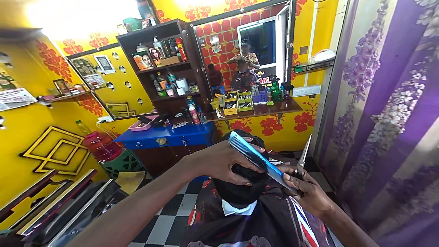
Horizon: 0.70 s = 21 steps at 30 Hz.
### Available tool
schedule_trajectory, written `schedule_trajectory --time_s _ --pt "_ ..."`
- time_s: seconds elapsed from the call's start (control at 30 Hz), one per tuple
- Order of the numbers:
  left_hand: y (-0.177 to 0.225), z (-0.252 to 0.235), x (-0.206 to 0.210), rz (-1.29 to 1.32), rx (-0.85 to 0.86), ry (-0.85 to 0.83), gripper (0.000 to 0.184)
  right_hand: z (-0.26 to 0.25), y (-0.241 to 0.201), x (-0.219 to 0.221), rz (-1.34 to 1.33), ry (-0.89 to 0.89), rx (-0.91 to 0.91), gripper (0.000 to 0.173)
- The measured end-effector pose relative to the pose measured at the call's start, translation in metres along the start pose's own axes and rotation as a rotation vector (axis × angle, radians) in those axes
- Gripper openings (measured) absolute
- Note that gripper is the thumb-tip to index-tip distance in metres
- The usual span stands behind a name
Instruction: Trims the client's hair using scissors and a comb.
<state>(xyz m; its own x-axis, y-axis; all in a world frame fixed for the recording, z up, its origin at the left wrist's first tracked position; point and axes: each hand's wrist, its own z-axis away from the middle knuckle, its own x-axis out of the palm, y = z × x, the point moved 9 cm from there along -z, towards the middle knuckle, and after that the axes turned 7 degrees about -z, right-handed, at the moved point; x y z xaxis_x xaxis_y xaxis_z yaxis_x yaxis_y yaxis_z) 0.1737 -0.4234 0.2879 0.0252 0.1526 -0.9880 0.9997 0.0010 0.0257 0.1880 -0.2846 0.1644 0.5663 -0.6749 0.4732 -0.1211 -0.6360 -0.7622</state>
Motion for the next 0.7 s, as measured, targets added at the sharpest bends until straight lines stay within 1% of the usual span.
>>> schedule_trajectory --time_s 0.17,0.3,0.33,0.37,0.4,0.43,0.47,0.5,0.53,0.6,0.63,0.67,0.7 --pt "0.007 -0.004 -0.001 0.052 -0.038 -0.061 0.028 0.005 0.007 0.008 -0.215 -0.028 -0.011 0.023" --pt "0.003 -0.002 0.001 0.049 -0.117 -0.09 0.029 0.013 0.009 0.017 -0.516 -0.038 -0.129 0.03" --pt "0.002 -0.001 0.001 0.057 -0.13 -0.09 0.031 0.014 0.008 0.021 -0.527 -0.042 -0.157 0.03" --pt "0.002 0.0 0.001 0.068 -0.141 -0.086 0.039 0.015 0.007 0.026 -0.452 -0.036 -0.171 0.03" --pt "0.001 0.001 0.0 0.078 -0.155 -0.071 0.056 0.015 0.006 0.032 -0.29 -0.021 -0.171 0.03" --pt "0.002 0.002 -0.002 0.094 -0.166 -0.045 0.072 0.014 0.004 0.039 -0.067 -0.008 -0.165 0.03" --pt "0.003 0.004 -0.003 0.118 -0.174 -0.021 0.081 0.012 0.003 0.048 0.171 -0.021 -0.165 0.032" --pt "0.003 0.004 -0.003 0.159 -0.185 0.011 0.082 0.011 0.0 0.058 0.398 -0.044 -0.193 0.033" --pt "0.005 0.005 -0.003 0.164 -0.183 0.039 0.078 0.011 -0.003 0.066 0.627 -0.052 -0.246 0.035" --pt "0.008 0.007 -0.003 0.141 -0.163 0.097 0.058 0.014 -0.019 0.073 1.066 0.028 -0.398 0.036" --pt "0.009 0.007 -0.004 0.137 -0.157 0.119 0.049 0.017 -0.031 0.073 1.274 0.111 -0.48 0.034" --pt "0.009 0.009 -0.004 0.137 -0.152 0.132 0.044 0.019 -0.042 0.07 1.429 0.211 -0.524 0.032" --pt "0.009 0.01 -0.004 0.14 -0.15 0.133 0.042 0.021 -0.051 0.062 1.521 0.321 -0.509 0.032"
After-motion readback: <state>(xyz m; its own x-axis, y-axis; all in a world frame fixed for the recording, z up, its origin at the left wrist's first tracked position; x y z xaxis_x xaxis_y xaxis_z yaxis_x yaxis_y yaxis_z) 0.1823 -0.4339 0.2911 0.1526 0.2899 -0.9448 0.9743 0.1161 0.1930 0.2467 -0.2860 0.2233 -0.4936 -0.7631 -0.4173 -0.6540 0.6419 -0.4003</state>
